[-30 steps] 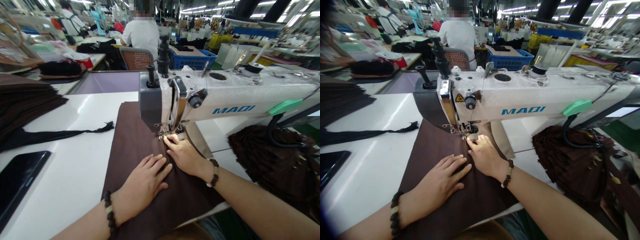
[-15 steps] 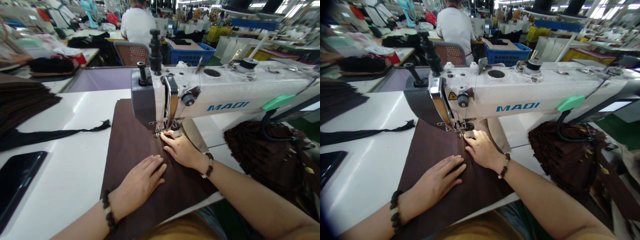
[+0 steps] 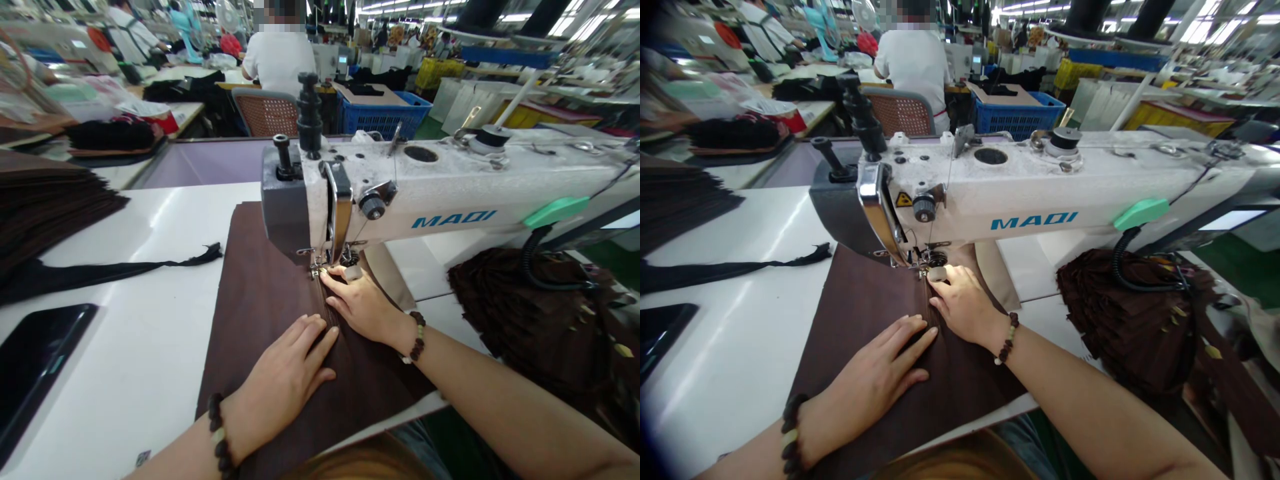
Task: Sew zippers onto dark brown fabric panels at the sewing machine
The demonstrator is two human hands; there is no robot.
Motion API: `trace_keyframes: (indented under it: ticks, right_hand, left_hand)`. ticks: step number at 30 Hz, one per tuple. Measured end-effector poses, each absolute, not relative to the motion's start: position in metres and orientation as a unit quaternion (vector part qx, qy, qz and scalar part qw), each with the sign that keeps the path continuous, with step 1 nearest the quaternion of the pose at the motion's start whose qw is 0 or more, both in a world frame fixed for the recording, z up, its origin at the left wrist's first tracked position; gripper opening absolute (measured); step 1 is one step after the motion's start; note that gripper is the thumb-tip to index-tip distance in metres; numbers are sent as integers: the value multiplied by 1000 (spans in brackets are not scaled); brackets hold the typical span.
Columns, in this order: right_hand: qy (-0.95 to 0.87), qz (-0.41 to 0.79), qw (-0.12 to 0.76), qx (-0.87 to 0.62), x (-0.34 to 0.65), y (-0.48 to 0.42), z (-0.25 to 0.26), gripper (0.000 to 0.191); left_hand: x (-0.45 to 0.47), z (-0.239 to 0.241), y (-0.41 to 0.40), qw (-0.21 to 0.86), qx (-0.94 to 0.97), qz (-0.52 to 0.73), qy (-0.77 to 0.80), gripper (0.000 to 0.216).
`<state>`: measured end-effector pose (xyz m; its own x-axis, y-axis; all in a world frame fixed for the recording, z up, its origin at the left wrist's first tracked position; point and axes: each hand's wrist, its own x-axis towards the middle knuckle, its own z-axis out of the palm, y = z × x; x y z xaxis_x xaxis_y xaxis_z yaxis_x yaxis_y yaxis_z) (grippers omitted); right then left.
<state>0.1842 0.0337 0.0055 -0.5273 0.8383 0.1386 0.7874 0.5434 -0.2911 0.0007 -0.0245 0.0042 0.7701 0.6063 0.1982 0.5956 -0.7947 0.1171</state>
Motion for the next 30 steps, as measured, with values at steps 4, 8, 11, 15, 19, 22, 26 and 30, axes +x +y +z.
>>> trace_keyframes:
  ticks: [4, 8, 11, 15, 19, 22, 26, 30]
  right_hand:
    - [-867, 102, 133, -469, 184, 34, 4, 36]
    - [-866, 104, 142, -468, 184, 34, 3, 36]
    - [-866, 98, 143, -470, 183, 33, 3, 35]
    - [-863, 89, 128, -480, 181, 34, 4, 35]
    - [-863, 71, 124, -484, 179, 37, 4, 33]
    - [-866, 50, 120, -482, 179, 43, 4, 31]
    - [-874, 24, 89, -477, 178, 50, 4, 29]
    - [-881, 3, 58, -469, 177, 56, 4, 30]
  left_hand:
    - [1, 4, -25, 21, 938, 122, 325, 40]
    - [2, 5, -25, 18, 938, 107, 329, 37]
    - [4, 4, -25, 10, 939, 93, 330, 38]
    - [4, 1, -23, 6, 940, 86, 331, 41]
    - [3, 1, -18, 4, 942, 79, 326, 41]
    - [3, 4, -11, 4, 947, 65, 314, 40]
    - [3, 7, 0, 6, 949, 53, 310, 40]
    - [0, 9, 9, 9, 950, 62, 307, 37]
